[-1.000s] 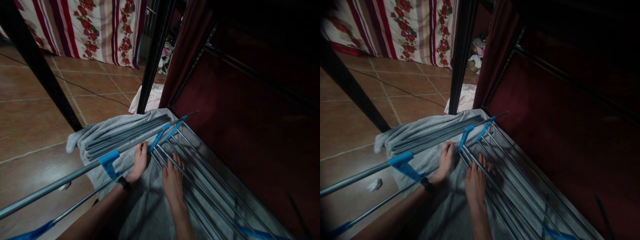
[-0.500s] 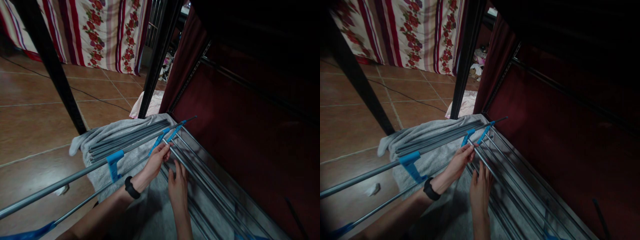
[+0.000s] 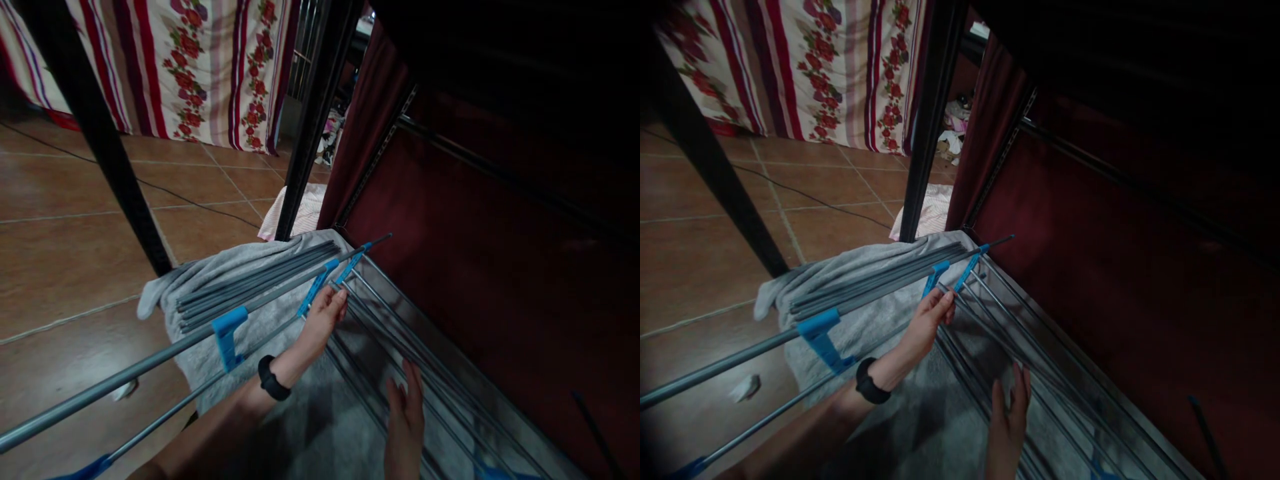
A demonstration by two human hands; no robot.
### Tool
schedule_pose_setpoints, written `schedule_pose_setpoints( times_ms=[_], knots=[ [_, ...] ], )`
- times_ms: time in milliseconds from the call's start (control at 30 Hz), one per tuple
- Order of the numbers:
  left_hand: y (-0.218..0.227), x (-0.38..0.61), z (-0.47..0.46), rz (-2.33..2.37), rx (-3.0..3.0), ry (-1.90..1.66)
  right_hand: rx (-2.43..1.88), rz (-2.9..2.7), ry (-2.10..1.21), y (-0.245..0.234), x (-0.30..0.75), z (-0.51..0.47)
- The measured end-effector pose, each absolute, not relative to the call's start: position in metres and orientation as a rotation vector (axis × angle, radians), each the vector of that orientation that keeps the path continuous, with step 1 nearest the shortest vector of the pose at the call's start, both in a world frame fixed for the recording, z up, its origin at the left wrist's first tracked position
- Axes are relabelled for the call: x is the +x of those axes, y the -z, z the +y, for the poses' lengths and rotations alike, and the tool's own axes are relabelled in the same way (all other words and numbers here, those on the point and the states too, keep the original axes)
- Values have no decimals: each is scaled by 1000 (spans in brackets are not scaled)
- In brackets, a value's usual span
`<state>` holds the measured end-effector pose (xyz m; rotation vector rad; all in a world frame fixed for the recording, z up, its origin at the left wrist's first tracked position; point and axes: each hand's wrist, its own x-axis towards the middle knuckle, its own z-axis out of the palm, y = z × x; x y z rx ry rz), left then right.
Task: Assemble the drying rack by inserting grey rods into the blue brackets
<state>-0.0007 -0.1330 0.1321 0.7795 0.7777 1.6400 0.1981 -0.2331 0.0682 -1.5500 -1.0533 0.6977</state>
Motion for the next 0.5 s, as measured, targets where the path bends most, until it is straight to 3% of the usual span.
schedule_pose_setpoints(
  times_ms=[167,500],
  knots=[
    [-132,-3,-140,790,710,-1608,-1246,-737,-1004,-53,225,-247],
    [-127,-47,-138,800,607,-1597,-1070,-343,-865,-67,267,-280]
  ],
)
